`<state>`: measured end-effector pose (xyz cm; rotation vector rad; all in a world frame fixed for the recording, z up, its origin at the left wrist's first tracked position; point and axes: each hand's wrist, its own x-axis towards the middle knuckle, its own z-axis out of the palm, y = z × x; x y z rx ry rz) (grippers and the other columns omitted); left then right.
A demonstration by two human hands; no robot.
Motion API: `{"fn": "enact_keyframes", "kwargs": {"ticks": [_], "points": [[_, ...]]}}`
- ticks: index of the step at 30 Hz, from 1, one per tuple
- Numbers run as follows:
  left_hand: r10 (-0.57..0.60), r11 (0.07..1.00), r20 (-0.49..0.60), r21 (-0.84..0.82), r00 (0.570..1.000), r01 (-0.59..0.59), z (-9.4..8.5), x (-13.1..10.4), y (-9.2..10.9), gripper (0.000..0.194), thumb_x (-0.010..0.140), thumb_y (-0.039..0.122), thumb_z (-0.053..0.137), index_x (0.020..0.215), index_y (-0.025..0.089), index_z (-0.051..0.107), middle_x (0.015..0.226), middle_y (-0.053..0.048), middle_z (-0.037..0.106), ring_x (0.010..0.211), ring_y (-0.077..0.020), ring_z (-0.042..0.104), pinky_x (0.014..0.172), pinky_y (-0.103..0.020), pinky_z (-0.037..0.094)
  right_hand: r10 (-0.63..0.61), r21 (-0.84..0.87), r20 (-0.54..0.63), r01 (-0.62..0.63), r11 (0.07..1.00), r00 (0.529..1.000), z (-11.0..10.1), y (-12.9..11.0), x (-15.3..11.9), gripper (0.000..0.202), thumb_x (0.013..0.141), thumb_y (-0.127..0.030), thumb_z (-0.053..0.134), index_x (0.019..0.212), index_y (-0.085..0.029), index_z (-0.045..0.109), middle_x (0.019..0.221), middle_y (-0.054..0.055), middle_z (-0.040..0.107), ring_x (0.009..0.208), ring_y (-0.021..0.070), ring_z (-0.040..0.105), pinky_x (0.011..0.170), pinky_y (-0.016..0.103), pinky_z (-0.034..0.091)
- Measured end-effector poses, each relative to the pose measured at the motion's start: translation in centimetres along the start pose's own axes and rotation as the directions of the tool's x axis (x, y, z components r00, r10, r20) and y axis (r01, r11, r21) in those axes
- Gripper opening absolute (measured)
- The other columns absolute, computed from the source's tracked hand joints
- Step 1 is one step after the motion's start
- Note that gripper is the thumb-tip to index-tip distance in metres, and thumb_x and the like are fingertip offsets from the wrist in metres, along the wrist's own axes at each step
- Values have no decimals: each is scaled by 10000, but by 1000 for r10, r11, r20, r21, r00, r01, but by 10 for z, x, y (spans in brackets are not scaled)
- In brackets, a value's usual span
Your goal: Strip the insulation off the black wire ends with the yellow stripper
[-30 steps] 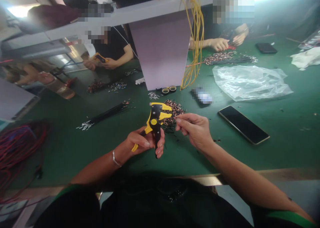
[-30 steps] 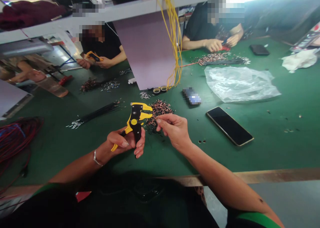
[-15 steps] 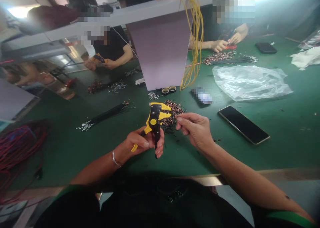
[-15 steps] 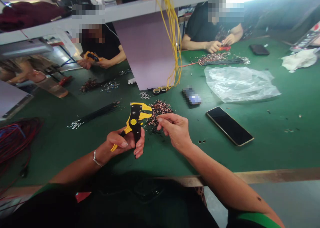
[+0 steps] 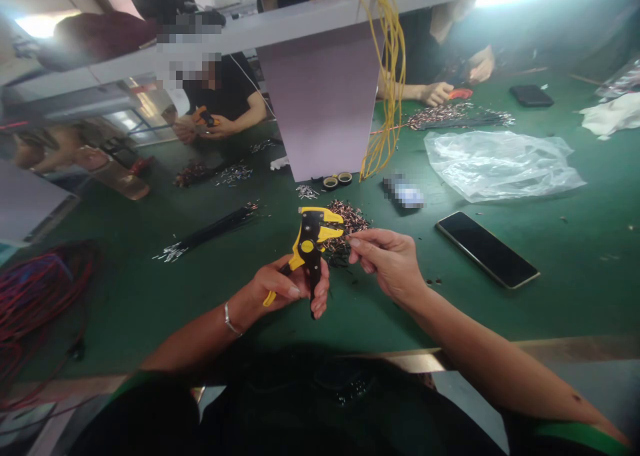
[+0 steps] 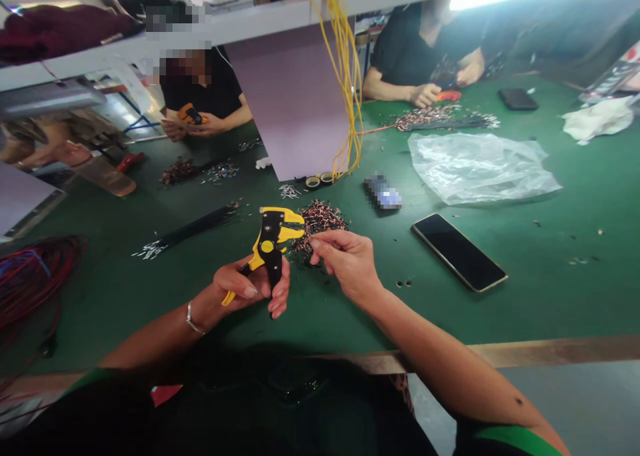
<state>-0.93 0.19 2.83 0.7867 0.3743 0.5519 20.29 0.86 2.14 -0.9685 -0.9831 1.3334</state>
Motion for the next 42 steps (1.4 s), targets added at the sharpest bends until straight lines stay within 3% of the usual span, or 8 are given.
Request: {"fn": "enact_keyframes", "kwargs": {"ticks": [29, 42], "points": [[48, 997, -30, 62, 998, -46, 2, -3, 0, 316, 623, 181, 708, 927, 106, 666, 763, -72, 616, 615, -185, 603, 594, -365, 535, -6, 13, 20, 6, 1000, 1000, -1, -1, 0, 44, 683, -235, 777, 712, -203, 786, 493, -14, 666, 355, 47, 414, 352, 208, 279], [104, 989, -82, 115, 991, -94, 4, -5, -4, 185, 694, 144, 689, 870, 93, 667, 683, -37, 611, 524, -141, 584, 495, -301, 535, 0, 15, -4, 0, 1000, 1000, -1, 0, 2, 51, 666, -244, 780, 699, -206, 783, 483, -16, 659, 351, 51, 409, 354, 223, 272]]}}
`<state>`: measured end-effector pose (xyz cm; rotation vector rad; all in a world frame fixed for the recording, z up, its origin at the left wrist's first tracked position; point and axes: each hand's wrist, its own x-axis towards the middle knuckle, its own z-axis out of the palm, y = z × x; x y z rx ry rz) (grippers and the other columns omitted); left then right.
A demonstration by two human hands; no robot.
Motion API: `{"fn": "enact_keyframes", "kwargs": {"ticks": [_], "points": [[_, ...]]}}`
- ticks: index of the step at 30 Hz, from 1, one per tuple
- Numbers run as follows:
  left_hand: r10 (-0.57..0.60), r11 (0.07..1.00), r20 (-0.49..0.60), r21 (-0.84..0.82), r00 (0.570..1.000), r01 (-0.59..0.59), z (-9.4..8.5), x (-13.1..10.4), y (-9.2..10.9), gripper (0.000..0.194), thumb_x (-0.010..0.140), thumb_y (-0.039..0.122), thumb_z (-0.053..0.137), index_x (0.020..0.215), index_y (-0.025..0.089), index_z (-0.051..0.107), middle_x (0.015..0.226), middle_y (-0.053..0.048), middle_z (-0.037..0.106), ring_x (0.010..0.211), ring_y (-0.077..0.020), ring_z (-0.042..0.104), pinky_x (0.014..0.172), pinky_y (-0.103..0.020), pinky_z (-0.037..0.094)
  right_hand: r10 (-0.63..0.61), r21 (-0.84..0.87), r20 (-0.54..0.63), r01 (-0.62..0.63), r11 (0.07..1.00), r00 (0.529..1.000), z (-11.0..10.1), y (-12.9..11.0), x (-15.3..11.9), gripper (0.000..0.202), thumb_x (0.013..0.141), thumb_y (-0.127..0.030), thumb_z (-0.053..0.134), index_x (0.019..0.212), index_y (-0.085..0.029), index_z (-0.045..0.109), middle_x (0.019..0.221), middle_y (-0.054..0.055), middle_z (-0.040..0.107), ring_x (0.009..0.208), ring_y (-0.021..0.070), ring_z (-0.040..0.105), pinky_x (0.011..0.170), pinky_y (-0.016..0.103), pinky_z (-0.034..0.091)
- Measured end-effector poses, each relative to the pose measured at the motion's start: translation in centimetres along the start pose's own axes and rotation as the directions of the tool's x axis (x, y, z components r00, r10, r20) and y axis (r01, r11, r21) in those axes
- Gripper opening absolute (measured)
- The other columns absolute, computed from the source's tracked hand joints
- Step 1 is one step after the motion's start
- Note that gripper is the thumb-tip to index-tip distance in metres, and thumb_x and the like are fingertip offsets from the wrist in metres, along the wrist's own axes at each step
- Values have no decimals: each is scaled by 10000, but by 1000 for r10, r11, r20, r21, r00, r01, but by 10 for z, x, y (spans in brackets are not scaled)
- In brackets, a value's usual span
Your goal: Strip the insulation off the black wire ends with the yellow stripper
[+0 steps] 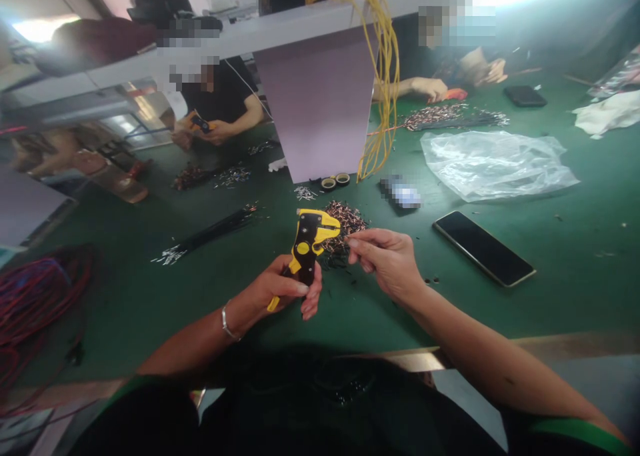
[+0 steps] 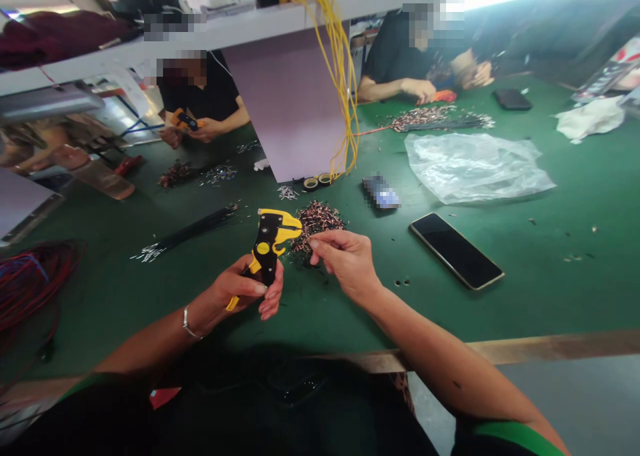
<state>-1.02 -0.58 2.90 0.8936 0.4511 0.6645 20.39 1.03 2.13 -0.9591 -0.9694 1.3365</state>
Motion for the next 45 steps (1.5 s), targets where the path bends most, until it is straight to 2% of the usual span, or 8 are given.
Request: {"fn": "enact_keyframes", "kwargs": {"ticks": [16, 21, 23, 27, 31, 34, 41, 45], "points": [[-15, 1000, -82, 8, 997, 16, 5, -3, -4, 155, 712, 158, 714, 842, 124, 636, 594, 3, 598, 437, -118, 556, 416, -258, 519, 4, -42, 14, -4, 999, 1000, -2, -1, 2, 85, 667, -275, 776, 697, -196, 766, 478, -14, 654, 357, 58, 410, 354, 228, 283], [19, 999, -144, 44, 989, -13, 4, -3, -4, 106, 739, 132, 696, 812, 131, 619, 479, 51, 516, 332, -66, 428, 333, -179, 423, 13, -45, 22, -12, 999, 1000, -1, -1, 2, 93, 661, -277, 783, 693, -193, 757, 484, -12, 659, 362, 59, 420, 357, 226, 291], [17, 999, -135, 44, 991, -11, 3, -3, -3, 110, 738, 130, 698, 812, 133, 617, 460, 60, 496, 320, -61, 402, 321, -170, 401, 8, -50, 16, -7, 999, 1000, -2, -1, 3, 94, 665, -277, 782, 696, -193, 755, 486, -13, 659, 360, 58, 417, 357, 225, 286], [-22, 998, -74, 49, 997, 26, 2, -2, 0, 161, 710, 157, 728, 833, 121, 631, 554, 18, 560, 402, -82, 477, 386, -213, 463, -4, -57, 26, 6, 998, 1000, -3, 0, 5, 91, 659, -278, 772, 683, -193, 749, 475, -17, 651, 354, 58, 411, 358, 229, 288], [-2, 999, -17, 46, 1000, 3, 0, -2, 5, 256, 667, 165, 733, 901, 111, 644, 669, -19, 601, 497, -117, 553, 471, -266, 506, -12, -71, 17, 13, 997, 1000, -5, 2, 7, 92, 666, -277, 767, 688, -188, 751, 482, -13, 651, 362, 59, 414, 362, 231, 292], [35, 998, -26, 43, 999, -34, -2, -2, 10, 302, 649, 158, 707, 941, 113, 643, 695, -29, 606, 529, -133, 564, 501, -294, 509, -23, -99, 3, 24, 995, 1000, -6, 2, 8, 102, 676, -287, 764, 695, -188, 753, 486, -11, 651, 365, 60, 415, 364, 231, 297], [178, 979, -166, 128, 970, -158, -7, 4, 19, 366, 609, 153, 696, 967, 114, 633, 777, -48, 625, 628, -165, 594, 603, -350, 522, -115, -317, 10, 112, 942, 993, -2, 2, 4, 107, 699, -302, 709, 672, -210, 758, 487, -13, 645, 397, 88, 460, 399, 250, 361], [261, 951, -294, 241, 920, -193, -12, 11, 14, 366, 628, 128, 736, 970, 133, 605, 793, -24, 625, 641, -156, 605, 623, -348, 529, -209, -483, 154, 258, 837, 966, -1, 7, -2, 147, 745, -285, 656, 694, -222, 778, 513, -6, 672, 469, 130, 571, 486, 276, 452]]}}
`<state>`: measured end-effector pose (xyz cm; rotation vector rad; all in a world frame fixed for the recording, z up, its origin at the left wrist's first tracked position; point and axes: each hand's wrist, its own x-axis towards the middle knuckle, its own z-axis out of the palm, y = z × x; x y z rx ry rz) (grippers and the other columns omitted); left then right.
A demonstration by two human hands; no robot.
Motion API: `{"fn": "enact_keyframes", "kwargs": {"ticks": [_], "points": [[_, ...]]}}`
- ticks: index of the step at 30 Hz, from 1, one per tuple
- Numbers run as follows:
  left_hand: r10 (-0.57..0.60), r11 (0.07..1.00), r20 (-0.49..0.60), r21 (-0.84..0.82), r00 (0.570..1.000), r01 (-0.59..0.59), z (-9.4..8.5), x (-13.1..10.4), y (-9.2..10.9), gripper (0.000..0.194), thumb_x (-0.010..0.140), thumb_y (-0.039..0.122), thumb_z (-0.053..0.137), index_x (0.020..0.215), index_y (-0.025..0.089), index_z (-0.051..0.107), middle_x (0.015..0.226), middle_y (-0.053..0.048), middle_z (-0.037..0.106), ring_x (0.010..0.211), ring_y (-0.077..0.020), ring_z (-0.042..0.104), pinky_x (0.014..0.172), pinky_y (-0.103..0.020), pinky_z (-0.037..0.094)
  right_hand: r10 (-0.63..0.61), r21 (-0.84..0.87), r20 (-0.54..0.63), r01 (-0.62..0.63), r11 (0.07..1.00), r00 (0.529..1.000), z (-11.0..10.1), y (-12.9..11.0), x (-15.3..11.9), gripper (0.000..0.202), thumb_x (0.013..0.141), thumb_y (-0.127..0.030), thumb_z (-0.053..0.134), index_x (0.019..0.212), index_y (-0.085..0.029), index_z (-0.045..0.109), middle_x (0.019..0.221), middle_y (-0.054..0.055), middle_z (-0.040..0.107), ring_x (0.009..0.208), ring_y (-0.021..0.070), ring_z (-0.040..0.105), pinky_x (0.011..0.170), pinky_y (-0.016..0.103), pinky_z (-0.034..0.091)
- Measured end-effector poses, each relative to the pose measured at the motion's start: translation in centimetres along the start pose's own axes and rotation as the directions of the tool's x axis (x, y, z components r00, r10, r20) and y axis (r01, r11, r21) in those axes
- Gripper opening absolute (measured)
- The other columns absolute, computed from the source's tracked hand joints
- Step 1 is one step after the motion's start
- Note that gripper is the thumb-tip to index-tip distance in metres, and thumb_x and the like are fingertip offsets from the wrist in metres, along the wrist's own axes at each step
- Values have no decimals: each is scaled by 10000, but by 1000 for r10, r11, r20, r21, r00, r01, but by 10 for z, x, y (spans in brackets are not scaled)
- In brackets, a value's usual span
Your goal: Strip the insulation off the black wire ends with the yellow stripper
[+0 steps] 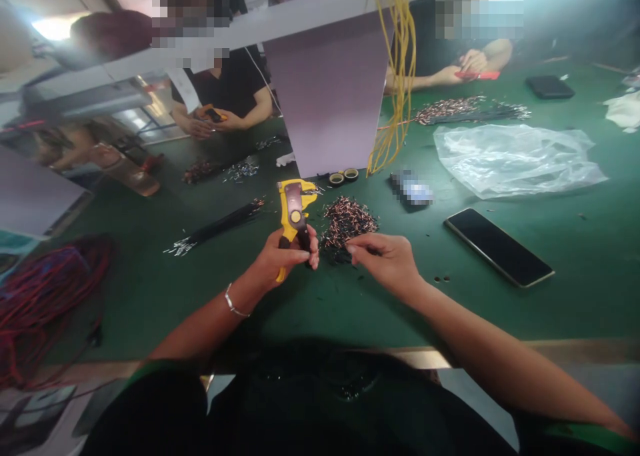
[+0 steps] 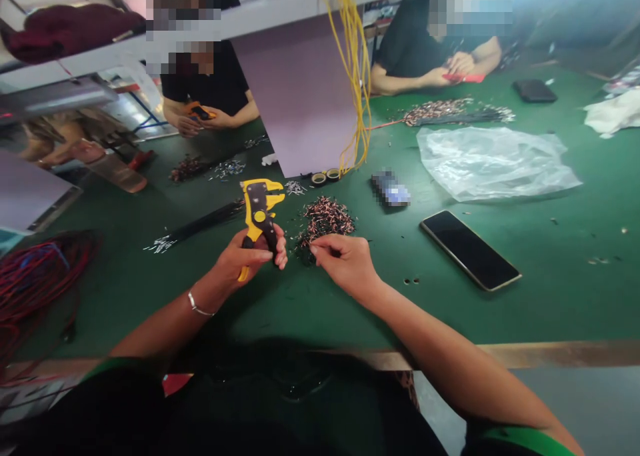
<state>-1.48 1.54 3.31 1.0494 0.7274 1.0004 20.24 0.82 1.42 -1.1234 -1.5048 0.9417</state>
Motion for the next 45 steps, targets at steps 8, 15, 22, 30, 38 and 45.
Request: {"fn": "enact_keyframes", "kwargs": {"ticks": [8, 15, 22, 30, 38, 45], "points": [[52, 978, -9, 202, 999, -49, -4, -1, -9, 371, 700, 212, 775, 1004, 130, 580, 814, -21, 632, 660, -144, 624, 647, -339, 557, -204, -140, 190, 232, 963, 960, 7, 3, -8, 222, 808, -266, 585, 708, -242, 782, 696, 17, 776, 576, 159, 676, 587, 290, 523], [41, 934, 8, 355, 999, -42, -2, -3, -11, 280, 702, 172, 691, 944, 156, 551, 755, 11, 585, 597, -112, 586, 613, -303, 542, -169, -154, 239, 209, 966, 956, 10, 5, -9, 226, 818, -286, 580, 725, -247, 783, 710, 18, 776, 585, 164, 677, 603, 300, 534], [19, 869, 10, 495, 1000, -22, -3, -2, -12, 274, 653, 120, 604, 918, 168, 549, 706, 25, 577, 556, -103, 560, 564, -280, 525, -145, -147, 236, 182, 972, 961, 9, 7, -7, 218, 791, -285, 594, 687, -259, 783, 715, 18, 780, 612, 178, 685, 633, 317, 540], [-1, 931, -35, 364, 999, 14, -17, 4, -11, 317, 619, 125, 668, 920, 136, 567, 757, -7, 647, 583, -125, 604, 572, -291, 533, 4, -130, 119, 11, 991, 993, 6, 11, 1, 199, 774, -302, 620, 661, -224, 765, 519, -4, 669, 489, 138, 566, 522, 289, 449], [-105, 993, 143, 77, 984, 94, -12, 3, -2, 379, 612, 115, 658, 990, 106, 637, 882, -103, 719, 680, -202, 657, 633, -371, 550, 94, 0, 25, -94, 996, 995, 4, 6, 3, 148, 749, -299, 650, 689, -217, 757, 510, -19, 651, 444, 100, 492, 462, 252, 389], [-199, 976, 196, -48, 960, 212, -17, 3, -5, 435, 639, 149, 660, 1069, 86, 646, 929, -138, 714, 711, -222, 667, 679, -398, 554, 158, 66, -50, -155, 986, 986, 3, 4, 7, 124, 737, -303, 658, 696, -217, 737, 505, -24, 630, 429, 91, 469, 429, 243, 353]]}}
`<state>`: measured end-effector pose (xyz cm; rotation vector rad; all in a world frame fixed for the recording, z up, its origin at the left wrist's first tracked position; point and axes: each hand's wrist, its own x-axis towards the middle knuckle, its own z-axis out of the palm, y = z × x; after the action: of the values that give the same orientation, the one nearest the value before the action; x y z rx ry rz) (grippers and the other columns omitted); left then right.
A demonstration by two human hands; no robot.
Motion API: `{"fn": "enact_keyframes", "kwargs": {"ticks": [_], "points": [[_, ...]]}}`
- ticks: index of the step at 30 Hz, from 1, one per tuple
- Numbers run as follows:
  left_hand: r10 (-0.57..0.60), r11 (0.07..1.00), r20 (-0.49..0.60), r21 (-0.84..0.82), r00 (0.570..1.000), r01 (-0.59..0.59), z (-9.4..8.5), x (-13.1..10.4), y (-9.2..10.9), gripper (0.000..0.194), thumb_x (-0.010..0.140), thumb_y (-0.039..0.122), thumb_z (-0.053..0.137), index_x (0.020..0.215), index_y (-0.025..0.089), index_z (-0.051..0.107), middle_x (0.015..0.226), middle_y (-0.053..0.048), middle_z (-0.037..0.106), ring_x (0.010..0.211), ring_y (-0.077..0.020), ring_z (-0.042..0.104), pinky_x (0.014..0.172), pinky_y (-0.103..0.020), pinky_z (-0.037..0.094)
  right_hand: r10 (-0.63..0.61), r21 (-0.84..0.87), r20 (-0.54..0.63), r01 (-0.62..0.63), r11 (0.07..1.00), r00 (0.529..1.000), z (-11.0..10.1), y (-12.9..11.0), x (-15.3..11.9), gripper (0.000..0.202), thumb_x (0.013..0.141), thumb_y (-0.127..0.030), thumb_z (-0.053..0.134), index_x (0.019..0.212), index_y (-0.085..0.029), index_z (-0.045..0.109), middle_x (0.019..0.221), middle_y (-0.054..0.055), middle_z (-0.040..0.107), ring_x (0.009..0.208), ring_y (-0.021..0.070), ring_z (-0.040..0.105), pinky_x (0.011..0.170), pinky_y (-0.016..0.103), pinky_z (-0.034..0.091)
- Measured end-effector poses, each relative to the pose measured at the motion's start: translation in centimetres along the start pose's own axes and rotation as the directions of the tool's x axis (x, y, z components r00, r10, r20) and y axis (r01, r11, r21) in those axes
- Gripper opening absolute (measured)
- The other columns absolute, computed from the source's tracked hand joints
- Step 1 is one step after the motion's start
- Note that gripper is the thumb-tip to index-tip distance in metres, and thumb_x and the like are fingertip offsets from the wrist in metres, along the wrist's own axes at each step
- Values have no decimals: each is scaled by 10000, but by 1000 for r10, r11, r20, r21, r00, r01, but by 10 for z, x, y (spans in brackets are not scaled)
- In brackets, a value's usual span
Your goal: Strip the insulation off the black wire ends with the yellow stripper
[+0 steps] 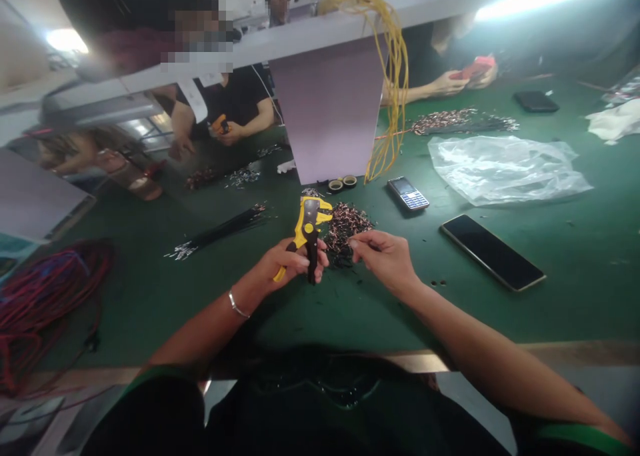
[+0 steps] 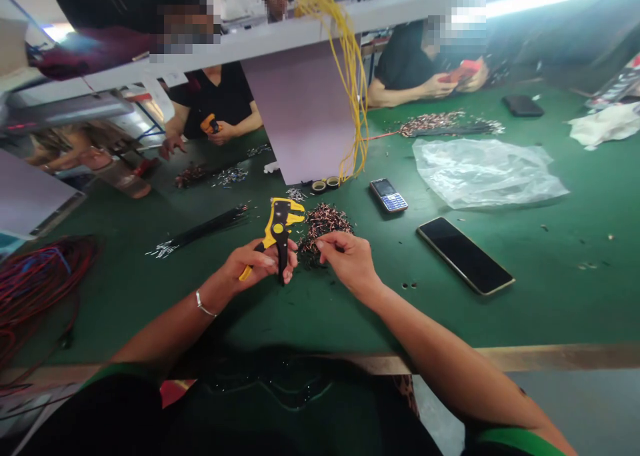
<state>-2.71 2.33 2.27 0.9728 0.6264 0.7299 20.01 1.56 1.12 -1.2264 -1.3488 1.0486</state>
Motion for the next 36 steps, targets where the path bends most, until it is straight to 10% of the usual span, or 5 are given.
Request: {"fn": "enact_keyframes", "kwargs": {"ticks": [18, 36], "points": [[-200, 978, -117, -80, 973, 192, -37, 2, -8, 390, 695, 172, 714, 1048, 89, 572, 935, -156, 741, 746, -259, 723, 764, -450, 555, 1, -75, 48, 2, 997, 999, 7, 49, 17, 227, 713, -387, 617, 657, -179, 692, 492, -7, 627, 442, 122, 476, 467, 242, 366], [-127, 886, -422, 359, 898, 294, -5, -5, 8, 301, 603, 243, 726, 816, 124, 550, 715, -63, 655, 569, -169, 637, 582, -349, 537, -160, -417, 124, 198, 887, 979, 9, 64, 18, 289, 833, -327, 482, 757, -173, 715, 587, 34, 699, 553, 176, 629, 587, 262, 479]]}}
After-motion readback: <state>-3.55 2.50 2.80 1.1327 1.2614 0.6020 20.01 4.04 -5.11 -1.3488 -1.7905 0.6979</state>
